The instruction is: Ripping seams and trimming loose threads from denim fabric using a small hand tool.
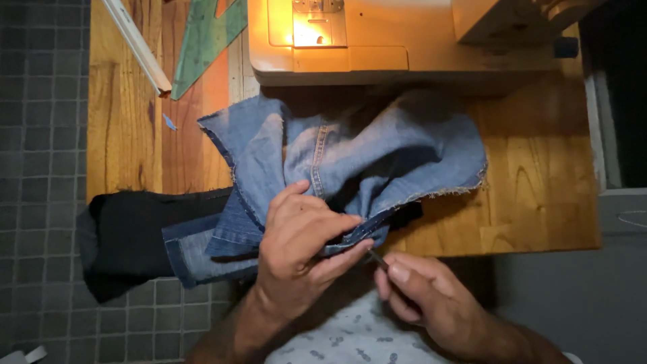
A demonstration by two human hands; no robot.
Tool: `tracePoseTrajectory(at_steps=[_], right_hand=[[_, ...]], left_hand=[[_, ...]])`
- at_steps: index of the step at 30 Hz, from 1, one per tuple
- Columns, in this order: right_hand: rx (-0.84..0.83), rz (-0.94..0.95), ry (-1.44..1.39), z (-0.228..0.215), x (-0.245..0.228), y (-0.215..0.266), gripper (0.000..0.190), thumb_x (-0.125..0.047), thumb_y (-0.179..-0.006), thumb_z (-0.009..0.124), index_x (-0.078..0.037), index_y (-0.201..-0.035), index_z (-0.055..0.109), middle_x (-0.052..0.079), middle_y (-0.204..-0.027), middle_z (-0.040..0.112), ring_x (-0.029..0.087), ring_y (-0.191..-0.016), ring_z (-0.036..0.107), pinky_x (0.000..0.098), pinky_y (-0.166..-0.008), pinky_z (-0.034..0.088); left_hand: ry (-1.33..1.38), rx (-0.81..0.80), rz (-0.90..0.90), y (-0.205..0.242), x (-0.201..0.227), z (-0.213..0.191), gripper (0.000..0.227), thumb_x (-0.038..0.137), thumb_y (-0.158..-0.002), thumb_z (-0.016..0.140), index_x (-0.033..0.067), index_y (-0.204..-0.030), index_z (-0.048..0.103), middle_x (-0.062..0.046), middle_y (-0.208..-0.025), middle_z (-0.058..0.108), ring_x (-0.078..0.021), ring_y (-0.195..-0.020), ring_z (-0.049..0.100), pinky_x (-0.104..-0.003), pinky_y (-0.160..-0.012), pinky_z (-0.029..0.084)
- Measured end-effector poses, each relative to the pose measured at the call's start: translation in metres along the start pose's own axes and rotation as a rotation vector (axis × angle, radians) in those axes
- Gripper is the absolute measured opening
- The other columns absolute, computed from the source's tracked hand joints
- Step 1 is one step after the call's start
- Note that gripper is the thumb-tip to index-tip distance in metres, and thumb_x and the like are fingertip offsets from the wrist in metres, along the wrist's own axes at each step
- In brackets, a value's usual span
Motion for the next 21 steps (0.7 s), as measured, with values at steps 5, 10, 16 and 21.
tracePoseTrajectory(at_steps=[5, 10, 16, 21], right_hand=[[0.037, 0.013, -0.218, -0.003, 0.008, -0.005, 0.051, -0.041, -0.118, 0.056, -0.003, -0.085, 0.057, 0.006, -0.053, 0.042, 0.018, -0.046, 0.033, 0.0353, -0.045, 0.028], [0.028, 0.024, -0.207, -0.001, 0.004, -0.005, 0.051, -0.038, -0.120, 0.056, -0.003, -0.083, 0.055, 0.006, -0.053, 0.043, 0.017, -0.047, 0.034, 0.0349, -0.047, 0.027], [0.062, 0.053, -0.199, -0.003, 0.008, -0.006, 0.052, -0.037, -0.121, 0.056, -0.003, -0.083, 0.056, 0.006, -0.052, 0.041, 0.016, -0.046, 0.031, 0.0340, -0.045, 0.024], [0.083, 0.100, -0.203, -0.004, 0.016, -0.006, 0.052, -0.040, -0.119, 0.059, -0.003, -0.082, 0.055, 0.007, -0.052, 0.041, 0.016, -0.045, 0.030, 0.0340, -0.044, 0.021]], left_hand=[[0.007, -0.014, -0.011, -0.001, -0.001, 0.002, 0.014, 0.023, -0.101, 0.093, 0.0126, -0.105, 0.085, -0.001, -0.093, 0.081, -0.0228, -0.090, 0.070, -0.052, -0.121, 0.048], [-0.005, -0.024, 0.004, 0.005, -0.005, 0.005, 0.013, 0.025, -0.103, 0.091, 0.0140, -0.108, 0.086, 0.000, -0.094, 0.080, -0.0230, -0.093, 0.070, -0.053, -0.121, 0.048], [-0.036, -0.018, 0.038, 0.006, -0.003, 0.005, 0.010, 0.022, -0.105, 0.089, 0.0129, -0.108, 0.084, 0.000, -0.093, 0.077, -0.0250, -0.092, 0.069, -0.056, -0.119, 0.050], [-0.042, -0.037, 0.057, 0.007, -0.002, 0.006, 0.011, 0.023, -0.106, 0.086, 0.0121, -0.107, 0.084, 0.000, -0.092, 0.077, -0.0243, -0.091, 0.068, -0.056, -0.119, 0.051]])
Point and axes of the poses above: each hand's wrist, its own y-axis away from the middle knuckle, its own z-axis out of the palm, x = y × z, the point moved 7 cm from there along -y, towards the middle knuckle
